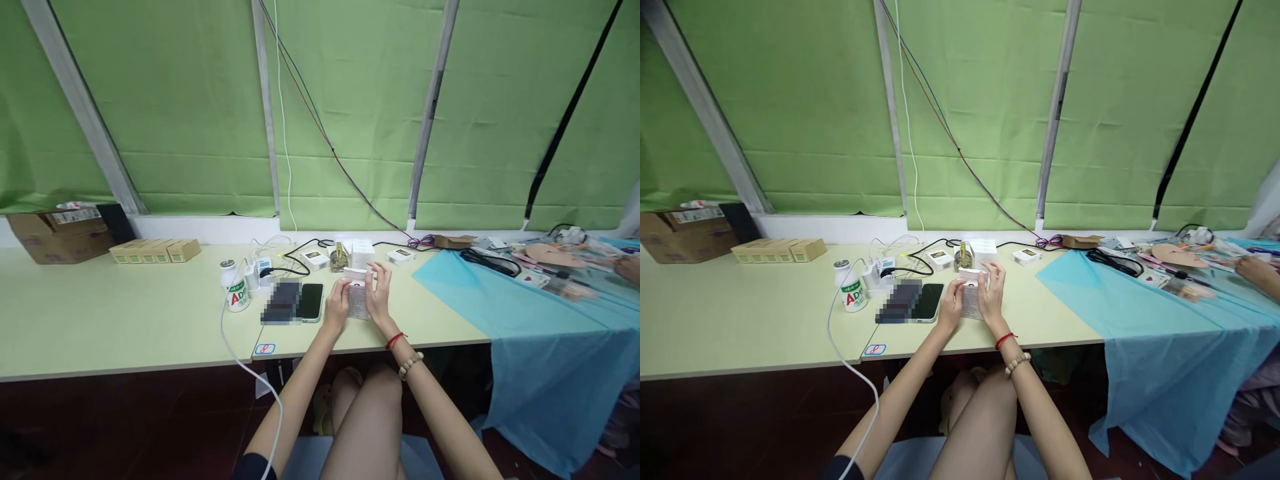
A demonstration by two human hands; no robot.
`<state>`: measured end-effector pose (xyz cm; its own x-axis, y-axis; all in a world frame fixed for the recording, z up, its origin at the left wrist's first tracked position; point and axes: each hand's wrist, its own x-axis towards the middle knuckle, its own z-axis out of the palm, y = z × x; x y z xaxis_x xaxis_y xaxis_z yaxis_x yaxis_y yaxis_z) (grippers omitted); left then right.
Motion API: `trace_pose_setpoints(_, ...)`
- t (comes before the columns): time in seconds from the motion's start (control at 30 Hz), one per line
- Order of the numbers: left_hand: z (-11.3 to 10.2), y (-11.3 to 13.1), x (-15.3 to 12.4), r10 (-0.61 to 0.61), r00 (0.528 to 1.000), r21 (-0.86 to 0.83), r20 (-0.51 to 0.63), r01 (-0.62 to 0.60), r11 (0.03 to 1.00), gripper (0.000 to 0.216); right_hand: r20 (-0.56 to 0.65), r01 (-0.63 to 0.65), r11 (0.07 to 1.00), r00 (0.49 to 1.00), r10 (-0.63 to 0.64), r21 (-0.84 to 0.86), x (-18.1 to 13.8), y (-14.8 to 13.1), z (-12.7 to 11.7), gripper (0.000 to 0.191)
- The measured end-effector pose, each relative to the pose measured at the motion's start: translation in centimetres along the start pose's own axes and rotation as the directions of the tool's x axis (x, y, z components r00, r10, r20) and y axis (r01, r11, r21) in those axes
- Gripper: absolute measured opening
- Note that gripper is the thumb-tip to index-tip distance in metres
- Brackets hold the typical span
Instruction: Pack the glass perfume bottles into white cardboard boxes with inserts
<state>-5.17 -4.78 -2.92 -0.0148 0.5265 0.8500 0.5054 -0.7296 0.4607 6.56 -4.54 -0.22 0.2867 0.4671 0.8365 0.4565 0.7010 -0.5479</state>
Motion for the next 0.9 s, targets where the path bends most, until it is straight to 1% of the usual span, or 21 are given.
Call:
trace_pose_setpoints(0.13, 0.1, -0.1, -0.3, 0.016, 1.0, 0.048, -0.021, -0.015, 0.999, 0.025, 0.079, -0.047, 0.995, 0.996, 0.04, 0.09, 0.5, -0.1, -0.2, 0.033)
trace_pose_setpoints(0.2, 0.1, -0.2, -0.4, 0.023, 0.999, 0.082, -0.032, -0.021, 0.996, 0.025, 0.146, -0.068, 0.991, 0.988, 0.051, 0.118, 0.7, -0.1, -0.3, 0.034)
trace_pose_setpoints(0.27, 0.1, -0.3, -0.5, 0.028, 0.999, 0.096, -0.039, -0.024, 0.995, 0.026, 0.202, -0.101, 0.986, 0.977, 0.073, 0.134, 0.7, 0.0, -0.4, 0.034)
trace_pose_setpoints(0.33, 0.1, -0.3, -0.4, 0.021, 0.999, 0.099, -0.043, -0.017, 0.995, 0.028, 0.211, -0.107, 0.987, 0.974, 0.08, 0.119, 0.3, 0.1, -0.5, 0.032)
trace_pose_setpoints(0.4, 0.1, -0.1, -0.4, 0.011, 0.999, 0.11, -0.042, -0.006, 0.994, 0.031, 0.19, -0.072, 0.994, 0.98, 0.056, 0.078, -0.3, 0.2, -0.3, 0.03)
trace_pose_setpoints(0.5, 0.0, 0.3, -0.3, 0.015, 0.999, 0.121, -0.042, -0.01, 0.993, 0.034, 0.125, 0.001, 1.0, 0.992, -0.005, 0.03, -1.3, 0.5, 0.2, 0.027)
trace_pose_setpoints(0.63, -0.1, 0.7, -0.4, 0.012, 1.0, 0.138, -0.025, -0.008, 0.99, 0.035, 0.02, 0.102, 0.993, 0.994, -0.103, 0.053, -2.1, 0.6, 0.8, 0.024)
trace_pose_setpoints(0.73, 0.0, 0.7, -0.5, 0.015, 0.999, 0.181, -0.035, -0.008, 0.984, 0.038, -0.018, 0.173, 0.983, 0.985, -0.172, 0.057, -2.3, 0.5, 0.8, 0.022)
trace_pose_setpoints(0.8, 0.0, 0.7, -0.5, 0.014, 0.999, 0.216, -0.041, -0.005, 0.976, 0.037, -0.033, 0.19, 0.981, 0.981, -0.189, 0.033, -2.4, 0.3, 0.7, 0.022)
trace_pose_setpoints(0.9, -0.1, 0.9, -0.5, -0.021, 1.0, 0.262, -0.019, 0.026, 0.965, 0.031, -0.043, 0.168, 0.986, 0.985, -0.168, -0.016, -2.5, 0.2, 0.6, 0.024)
